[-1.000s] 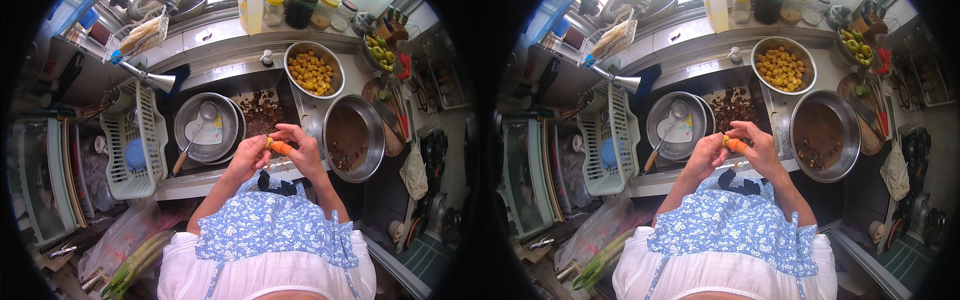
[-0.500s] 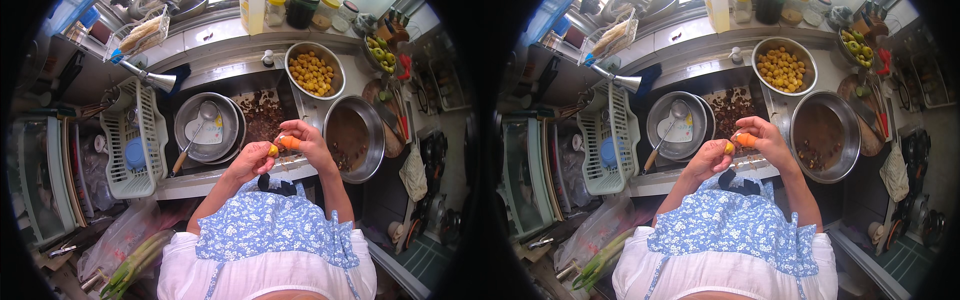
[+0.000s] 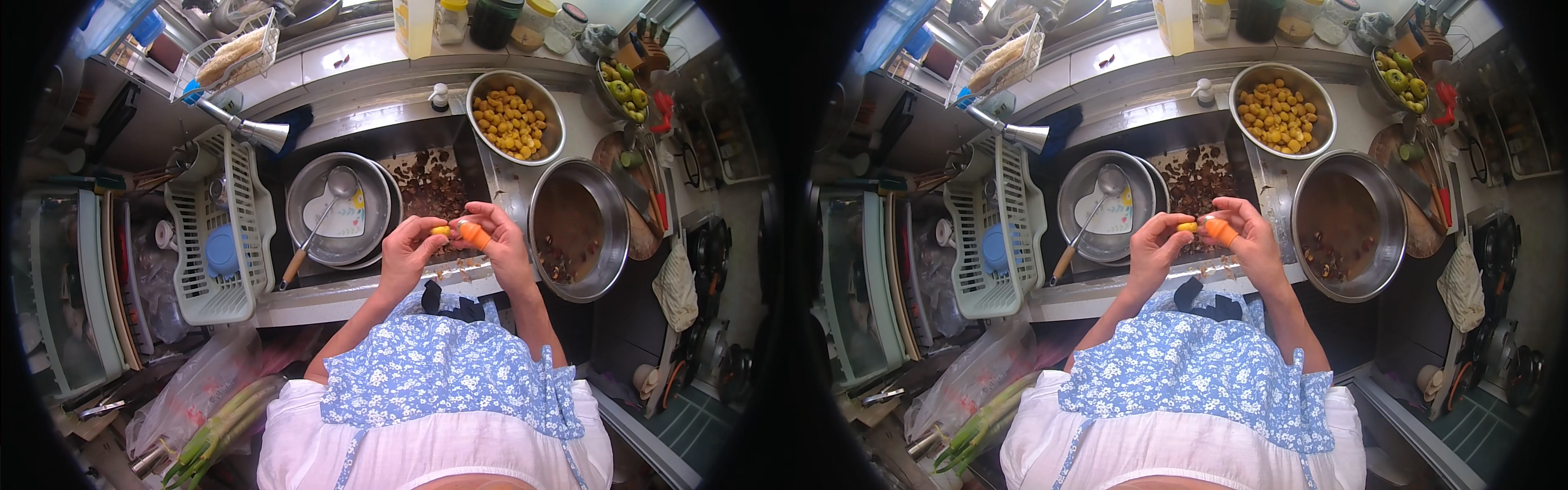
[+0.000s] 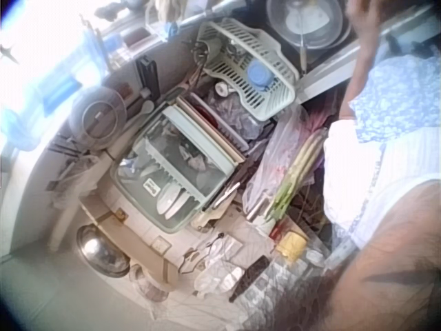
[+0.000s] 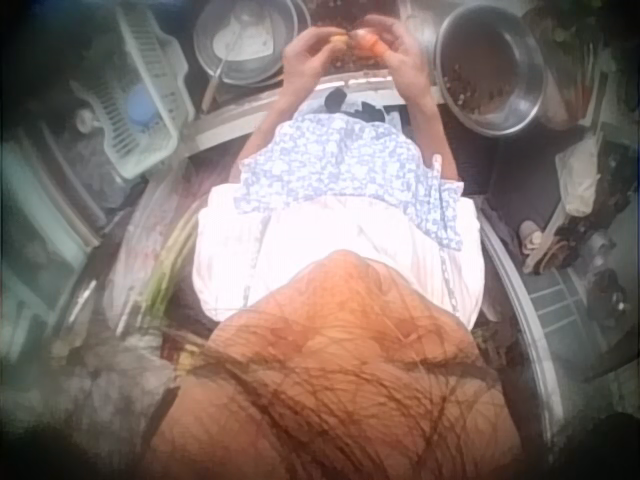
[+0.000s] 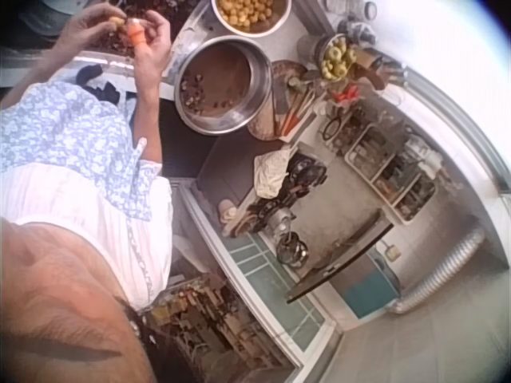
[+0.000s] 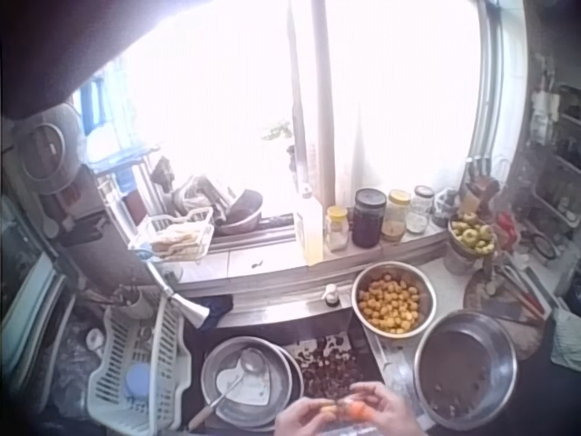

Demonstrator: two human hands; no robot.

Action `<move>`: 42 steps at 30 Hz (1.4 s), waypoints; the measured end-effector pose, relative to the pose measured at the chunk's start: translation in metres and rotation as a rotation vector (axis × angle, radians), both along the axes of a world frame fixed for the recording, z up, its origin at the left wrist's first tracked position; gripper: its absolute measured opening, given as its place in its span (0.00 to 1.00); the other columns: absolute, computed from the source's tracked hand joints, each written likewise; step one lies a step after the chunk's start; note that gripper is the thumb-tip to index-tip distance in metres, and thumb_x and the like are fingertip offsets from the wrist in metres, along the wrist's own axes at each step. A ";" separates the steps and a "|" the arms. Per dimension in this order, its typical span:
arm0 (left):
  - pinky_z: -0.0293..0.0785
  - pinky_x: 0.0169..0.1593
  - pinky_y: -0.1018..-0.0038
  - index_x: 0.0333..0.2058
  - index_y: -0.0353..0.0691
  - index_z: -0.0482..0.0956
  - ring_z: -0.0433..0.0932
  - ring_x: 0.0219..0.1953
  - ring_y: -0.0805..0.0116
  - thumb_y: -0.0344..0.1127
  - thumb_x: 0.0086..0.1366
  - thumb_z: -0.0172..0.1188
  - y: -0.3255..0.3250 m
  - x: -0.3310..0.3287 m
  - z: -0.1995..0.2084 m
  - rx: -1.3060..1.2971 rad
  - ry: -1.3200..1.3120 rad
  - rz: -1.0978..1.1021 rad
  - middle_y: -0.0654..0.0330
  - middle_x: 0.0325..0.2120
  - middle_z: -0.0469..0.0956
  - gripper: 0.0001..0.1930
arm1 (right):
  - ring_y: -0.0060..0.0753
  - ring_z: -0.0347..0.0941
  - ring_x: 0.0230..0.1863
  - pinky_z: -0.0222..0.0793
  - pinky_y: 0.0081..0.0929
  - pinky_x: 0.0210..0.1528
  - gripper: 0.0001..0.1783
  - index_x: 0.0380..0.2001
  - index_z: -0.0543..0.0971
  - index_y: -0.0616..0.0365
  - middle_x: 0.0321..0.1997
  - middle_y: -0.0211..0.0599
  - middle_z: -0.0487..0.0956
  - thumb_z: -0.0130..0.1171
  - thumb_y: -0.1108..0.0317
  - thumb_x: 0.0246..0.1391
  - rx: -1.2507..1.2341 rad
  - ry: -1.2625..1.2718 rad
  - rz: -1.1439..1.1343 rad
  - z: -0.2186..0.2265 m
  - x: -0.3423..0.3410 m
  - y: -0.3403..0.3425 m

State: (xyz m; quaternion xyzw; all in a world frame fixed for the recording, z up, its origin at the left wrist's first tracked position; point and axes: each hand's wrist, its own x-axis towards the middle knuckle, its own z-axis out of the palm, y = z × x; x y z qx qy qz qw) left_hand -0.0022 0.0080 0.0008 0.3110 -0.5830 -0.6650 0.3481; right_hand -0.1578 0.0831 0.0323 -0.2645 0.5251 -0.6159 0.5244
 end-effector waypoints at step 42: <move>0.75 0.29 0.74 0.32 0.34 0.77 0.78 0.31 0.64 0.17 0.47 0.64 0.023 -0.010 0.012 -0.621 -0.144 0.050 0.57 0.31 0.75 0.12 | 0.26 0.78 0.43 0.72 0.21 0.47 0.23 0.50 0.70 0.66 0.40 0.41 0.81 0.62 0.76 0.51 0.074 -0.042 0.020 0.007 -0.012 0.039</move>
